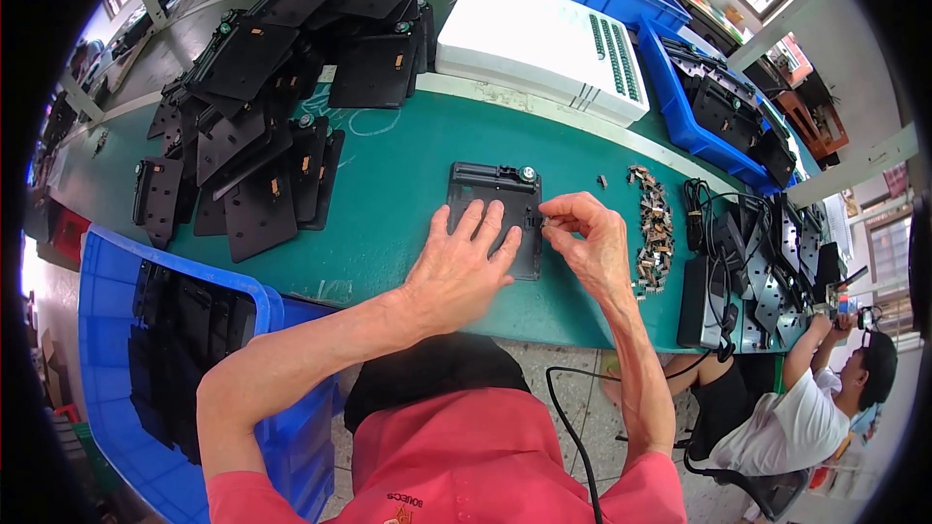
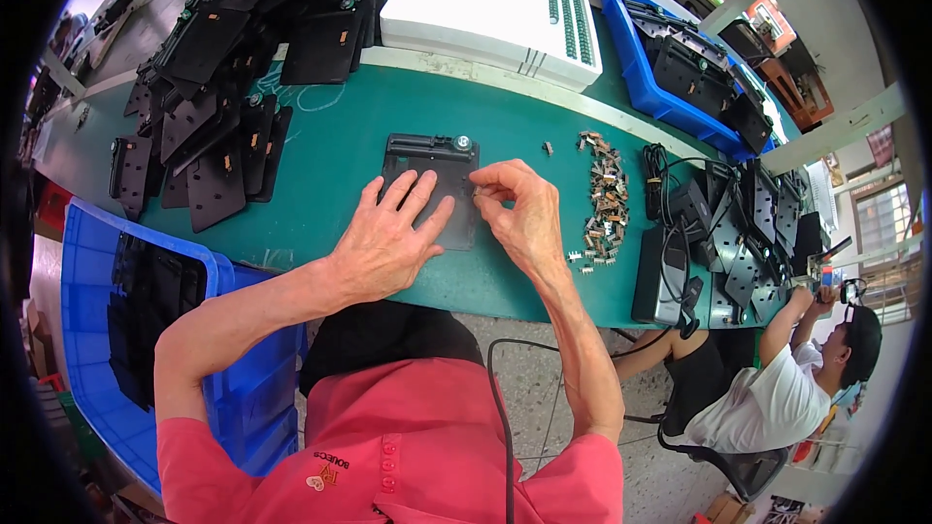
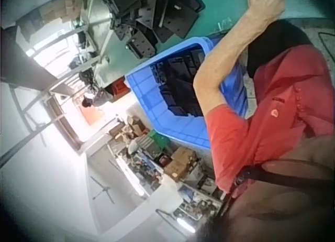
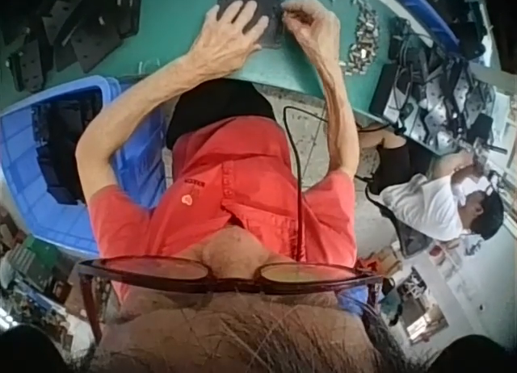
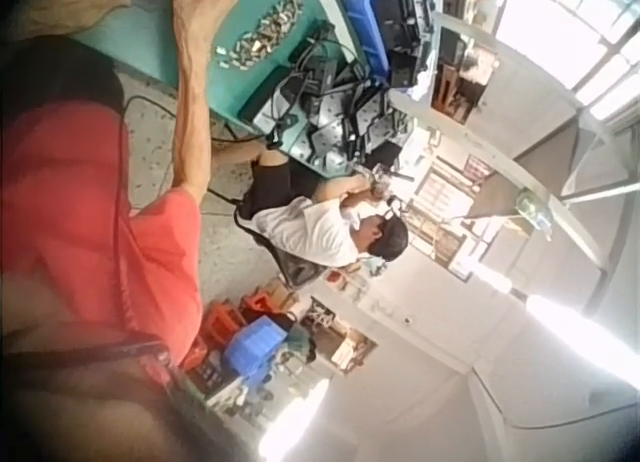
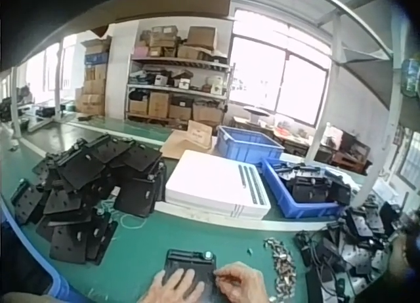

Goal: The person assembles small electronic components onto black plastic plates by hand at a factory workbench, taking the components from blue bins and attaching them to the plates with screws.

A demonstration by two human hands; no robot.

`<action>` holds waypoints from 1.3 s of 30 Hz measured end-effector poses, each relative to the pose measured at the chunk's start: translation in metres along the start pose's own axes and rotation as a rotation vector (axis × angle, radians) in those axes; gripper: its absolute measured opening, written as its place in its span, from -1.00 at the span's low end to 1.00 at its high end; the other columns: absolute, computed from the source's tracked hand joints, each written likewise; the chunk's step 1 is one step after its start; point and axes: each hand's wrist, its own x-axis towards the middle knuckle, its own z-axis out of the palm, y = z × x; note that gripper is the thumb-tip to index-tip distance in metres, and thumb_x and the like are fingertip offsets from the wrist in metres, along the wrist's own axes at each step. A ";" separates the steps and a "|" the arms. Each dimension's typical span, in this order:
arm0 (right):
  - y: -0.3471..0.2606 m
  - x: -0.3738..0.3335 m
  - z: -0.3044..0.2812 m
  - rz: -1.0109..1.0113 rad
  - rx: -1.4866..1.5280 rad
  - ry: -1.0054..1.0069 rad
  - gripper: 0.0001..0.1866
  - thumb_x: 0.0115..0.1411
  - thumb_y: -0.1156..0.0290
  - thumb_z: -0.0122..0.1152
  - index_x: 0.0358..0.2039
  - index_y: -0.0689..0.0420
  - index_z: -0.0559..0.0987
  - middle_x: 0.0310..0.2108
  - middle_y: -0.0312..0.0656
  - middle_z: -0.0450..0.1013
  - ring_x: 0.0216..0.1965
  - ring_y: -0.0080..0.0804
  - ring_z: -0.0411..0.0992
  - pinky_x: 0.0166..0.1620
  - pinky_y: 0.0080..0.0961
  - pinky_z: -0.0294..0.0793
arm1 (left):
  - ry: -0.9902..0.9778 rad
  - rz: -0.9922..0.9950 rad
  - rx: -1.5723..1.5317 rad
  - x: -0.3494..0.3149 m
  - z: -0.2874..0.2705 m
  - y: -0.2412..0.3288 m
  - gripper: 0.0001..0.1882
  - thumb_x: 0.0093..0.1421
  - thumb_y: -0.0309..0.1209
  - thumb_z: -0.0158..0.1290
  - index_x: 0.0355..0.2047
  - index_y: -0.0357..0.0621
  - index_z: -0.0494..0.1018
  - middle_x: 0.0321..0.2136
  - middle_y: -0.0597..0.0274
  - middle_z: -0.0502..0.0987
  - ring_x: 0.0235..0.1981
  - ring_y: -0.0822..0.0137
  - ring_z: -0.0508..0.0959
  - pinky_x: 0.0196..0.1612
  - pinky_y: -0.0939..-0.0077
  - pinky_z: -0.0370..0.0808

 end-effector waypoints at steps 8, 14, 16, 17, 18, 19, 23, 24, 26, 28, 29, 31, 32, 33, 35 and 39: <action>-0.007 0.005 0.004 -0.115 -0.106 -0.028 -0.78 -0.01 0.69 0.19 -0.29 0.29 0.62 -0.37 -0.11 0.51 -0.41 -0.39 0.51 -0.30 -0.49 0.51 | -0.006 0.009 0.021 0.000 0.001 0.000 -0.42 0.12 -0.17 0.16 0.11 -0.17 0.35 0.15 -0.17 0.26 0.16 -0.05 0.28 0.09 -0.10 0.26; -0.009 0.008 0.005 -0.059 -0.144 -0.069 -0.76 -0.01 0.68 0.17 -0.28 0.28 0.62 -0.41 -0.08 0.51 -0.43 -0.35 0.52 -0.28 -0.47 0.51 | -0.013 0.011 0.022 0.000 0.000 0.000 -0.41 0.12 -0.16 0.17 0.11 -0.17 0.35 0.15 -0.18 0.26 0.16 -0.04 0.28 0.09 -0.10 0.26; -0.010 0.006 0.005 -0.068 -0.168 -0.075 -0.76 0.00 0.68 0.16 -0.27 0.28 0.62 -0.42 -0.07 0.52 -0.42 -0.29 0.53 -0.27 -0.44 0.52 | -0.011 0.014 0.019 0.001 0.000 0.000 -0.41 0.12 -0.15 0.17 0.11 -0.17 0.35 0.15 -0.18 0.25 0.16 -0.04 0.28 0.09 -0.10 0.26; -0.009 0.006 0.006 -0.068 -0.167 -0.078 -0.76 0.00 0.68 0.16 -0.27 0.28 0.62 -0.42 -0.07 0.52 -0.42 -0.29 0.53 -0.27 -0.44 0.52 | -0.013 0.016 0.018 0.000 0.000 0.000 -0.40 0.12 -0.15 0.17 0.10 -0.17 0.35 0.15 -0.18 0.25 0.16 -0.04 0.28 0.09 -0.10 0.26; -0.009 0.006 0.006 -0.087 -0.174 -0.078 -0.77 0.00 0.67 0.17 -0.28 0.28 0.62 -0.40 -0.06 0.53 -0.41 -0.27 0.53 -0.26 -0.43 0.52 | -0.013 0.014 0.017 0.000 0.000 0.000 -0.40 0.12 -0.15 0.17 0.10 -0.17 0.35 0.15 -0.18 0.25 0.16 -0.04 0.28 0.09 -0.10 0.26; -0.008 0.005 0.006 -0.105 -0.181 -0.078 -0.78 0.01 0.67 0.18 -0.28 0.28 0.61 -0.38 -0.06 0.53 -0.39 -0.24 0.54 -0.25 -0.42 0.52 | -0.013 0.014 0.022 0.000 0.000 0.000 -0.40 0.12 -0.15 0.17 0.11 -0.17 0.35 0.15 -0.18 0.25 0.15 -0.04 0.28 0.08 -0.09 0.26; -0.005 0.004 0.009 -0.170 -0.208 -0.072 -0.79 0.02 0.66 0.20 -0.28 0.28 0.62 -0.32 -0.05 0.53 -0.34 -0.23 0.54 -0.24 -0.42 0.52 | -0.022 0.010 0.026 0.000 0.000 0.000 -0.40 0.12 -0.14 0.16 0.11 -0.16 0.34 0.15 -0.17 0.25 0.15 -0.03 0.28 0.08 -0.09 0.26; -0.004 0.003 0.009 -0.152 -0.202 -0.063 -0.79 0.02 0.65 0.22 -0.28 0.28 0.62 -0.30 -0.05 0.52 -0.32 -0.23 0.54 -0.23 -0.42 0.52 | -0.022 0.009 0.025 0.000 0.000 0.000 -0.40 0.12 -0.14 0.16 0.11 -0.16 0.34 0.15 -0.17 0.25 0.15 -0.03 0.28 0.08 -0.09 0.26; -0.004 0.003 0.010 -0.132 -0.195 -0.056 -0.80 0.01 0.64 0.23 -0.28 0.28 0.62 -0.27 -0.06 0.51 -0.30 -0.23 0.53 -0.23 -0.43 0.52 | -0.012 0.011 0.038 0.000 0.001 0.000 -0.40 0.13 -0.14 0.16 0.11 -0.16 0.34 0.15 -0.16 0.26 0.16 -0.02 0.28 0.09 -0.09 0.26; -0.006 0.003 0.010 -0.067 -0.186 -0.068 -0.80 0.02 0.64 0.23 -0.29 0.27 0.63 -0.26 -0.07 0.51 -0.28 -0.25 0.53 -0.23 -0.45 0.52 | -0.015 0.009 0.040 0.000 0.001 0.000 -0.40 0.13 -0.13 0.16 0.11 -0.15 0.35 0.15 -0.15 0.26 0.16 -0.02 0.28 0.09 -0.08 0.26; -0.006 0.003 0.009 -0.065 -0.187 -0.067 -0.80 0.02 0.64 0.23 -0.29 0.27 0.63 -0.26 -0.07 0.51 -0.28 -0.25 0.53 -0.23 -0.45 0.52 | -0.015 0.010 0.041 0.000 0.001 0.000 -0.40 0.13 -0.13 0.16 0.11 -0.15 0.35 0.15 -0.15 0.26 0.16 -0.02 0.27 0.09 -0.08 0.26; -0.006 0.004 0.008 -0.055 -0.175 -0.074 -0.81 0.02 0.63 0.23 -0.29 0.26 0.63 -0.27 -0.09 0.51 -0.29 -0.27 0.53 -0.22 -0.46 0.52 | -0.012 0.014 0.035 0.000 0.001 0.000 -0.40 0.12 -0.13 0.16 0.12 -0.15 0.35 0.15 -0.15 0.26 0.16 -0.02 0.27 0.09 -0.08 0.26; -0.005 0.005 0.008 -0.054 -0.173 -0.075 -0.81 0.02 0.63 0.23 -0.29 0.26 0.63 -0.27 -0.09 0.51 -0.29 -0.27 0.53 -0.22 -0.46 0.52 | -0.011 0.014 0.032 0.000 0.001 0.000 -0.40 0.12 -0.13 0.16 0.12 -0.15 0.34 0.15 -0.14 0.26 0.16 -0.02 0.27 0.09 -0.07 0.26; -0.005 0.005 0.008 -0.047 -0.177 -0.085 -0.80 0.03 0.63 0.23 -0.29 0.25 0.64 -0.26 -0.09 0.50 -0.30 -0.28 0.53 -0.22 -0.46 0.52 | -0.012 0.014 0.032 0.000 0.000 -0.001 -0.40 0.12 -0.13 0.16 0.12 -0.15 0.34 0.15 -0.14 0.26 0.16 -0.02 0.27 0.09 -0.07 0.26; -0.004 0.006 0.008 -0.041 -0.180 -0.096 -0.80 0.03 0.62 0.22 -0.28 0.25 0.64 -0.26 -0.10 0.50 -0.30 -0.29 0.53 -0.22 -0.47 0.52 | -0.019 0.004 0.018 0.000 -0.001 -0.001 -0.40 0.12 -0.14 0.16 0.12 -0.14 0.35 0.15 -0.13 0.26 0.16 -0.01 0.27 0.10 -0.08 0.26; -0.001 0.003 0.008 -0.021 -0.148 -0.087 -0.75 0.01 0.62 0.24 -0.24 0.22 0.64 -0.25 -0.14 0.50 -0.27 -0.34 0.51 -0.19 -0.49 0.51 | 0.010 -0.010 -0.009 0.000 -0.003 -0.004 -0.41 0.12 -0.15 0.17 0.11 -0.15 0.35 0.15 -0.12 0.28 0.17 0.02 0.28 0.11 0.00 0.27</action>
